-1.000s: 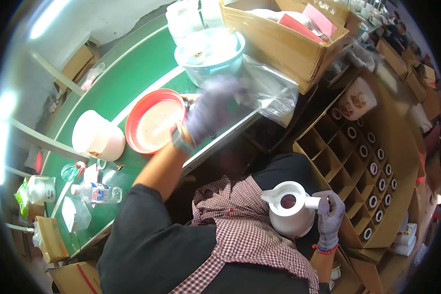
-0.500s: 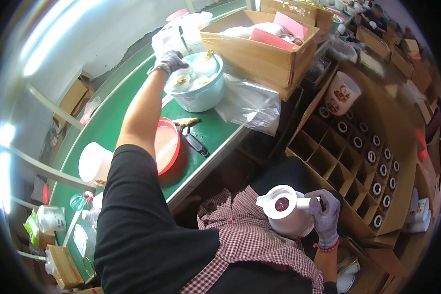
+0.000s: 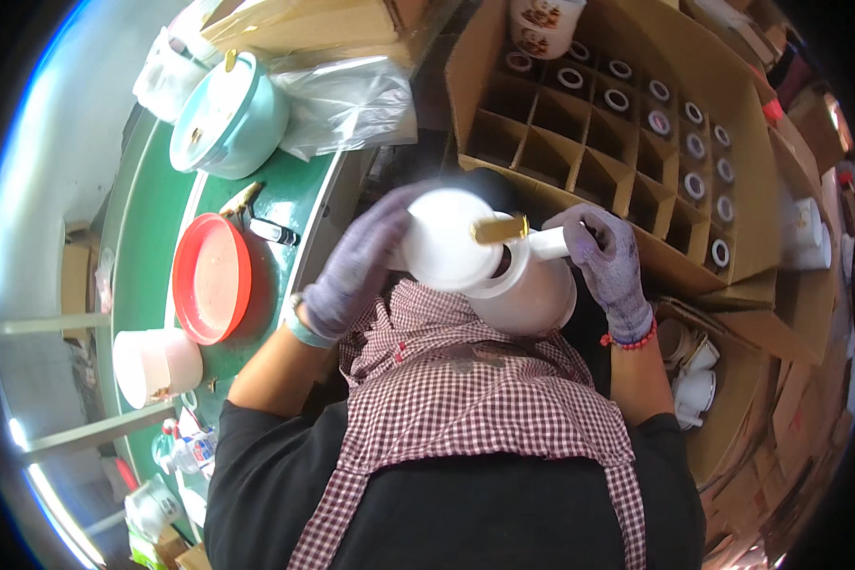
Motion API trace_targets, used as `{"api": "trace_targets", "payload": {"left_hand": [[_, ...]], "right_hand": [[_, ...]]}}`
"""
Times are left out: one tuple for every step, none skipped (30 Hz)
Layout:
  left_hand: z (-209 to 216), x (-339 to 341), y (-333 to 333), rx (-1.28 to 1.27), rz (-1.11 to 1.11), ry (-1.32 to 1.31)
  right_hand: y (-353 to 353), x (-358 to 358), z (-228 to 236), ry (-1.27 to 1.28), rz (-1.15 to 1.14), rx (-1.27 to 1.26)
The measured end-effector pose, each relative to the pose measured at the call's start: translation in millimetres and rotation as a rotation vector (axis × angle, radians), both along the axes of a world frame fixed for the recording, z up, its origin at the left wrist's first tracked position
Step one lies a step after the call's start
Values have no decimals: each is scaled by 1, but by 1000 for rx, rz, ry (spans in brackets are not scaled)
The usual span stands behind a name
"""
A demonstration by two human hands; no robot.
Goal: The person assembles ceramic teapots by inserting internal components into the pot bodies, checking the fit, and placing the assembled items into protective plastic bags.
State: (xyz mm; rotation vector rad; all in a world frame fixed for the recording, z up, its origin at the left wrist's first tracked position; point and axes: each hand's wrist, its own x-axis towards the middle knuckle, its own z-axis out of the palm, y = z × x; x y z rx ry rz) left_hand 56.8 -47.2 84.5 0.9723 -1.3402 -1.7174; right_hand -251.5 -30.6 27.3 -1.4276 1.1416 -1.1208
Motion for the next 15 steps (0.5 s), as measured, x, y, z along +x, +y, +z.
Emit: {"api": "trace_targets", "payload": {"left_hand": [[2,-8,2,-88,-23,-206],[0,-4,-3,-299,-109,-560],[-3,0,-8,-518,-195,-909],[6,-7,-5,-681,-189,-1057],[6,-12,-8,-758,-167,-982],[2,-17,-13,-833,-146,-905],[2,-22,-16,-903,-129,-829],[9,-29,-15,-896,-178,-675],[4,-30,-26,-949,-344,-499],[5,-35,-26,-906,-409,-483],[6,-41,-26,-862,-474,-467],[5,-44,-29,-896,-481,-489],[1,-45,-32,-929,-481,-511],[-3,-47,-33,-962,-481,-532],[-8,-48,-33,-908,-437,-518]], "right_hand": [[1,1,0,4,-5,2],[2,2,0,9,-10,4],[4,3,4,60,-18,-9],[6,4,11,105,-21,-24],[6,5,14,150,-24,-39],[5,5,10,83,-40,-109],[5,7,10,98,-36,-110],[5,10,12,114,-32,-110],[5,13,15,130,-29,-110],[6,15,23,163,-22,-106],[7,17,22,170,-33,-106],[7,19,22,178,-44,-107],[7,18,20,188,-50,-108],[5,15,14,210,-37,-129],[5,12,11,220,-11,-182]]}}
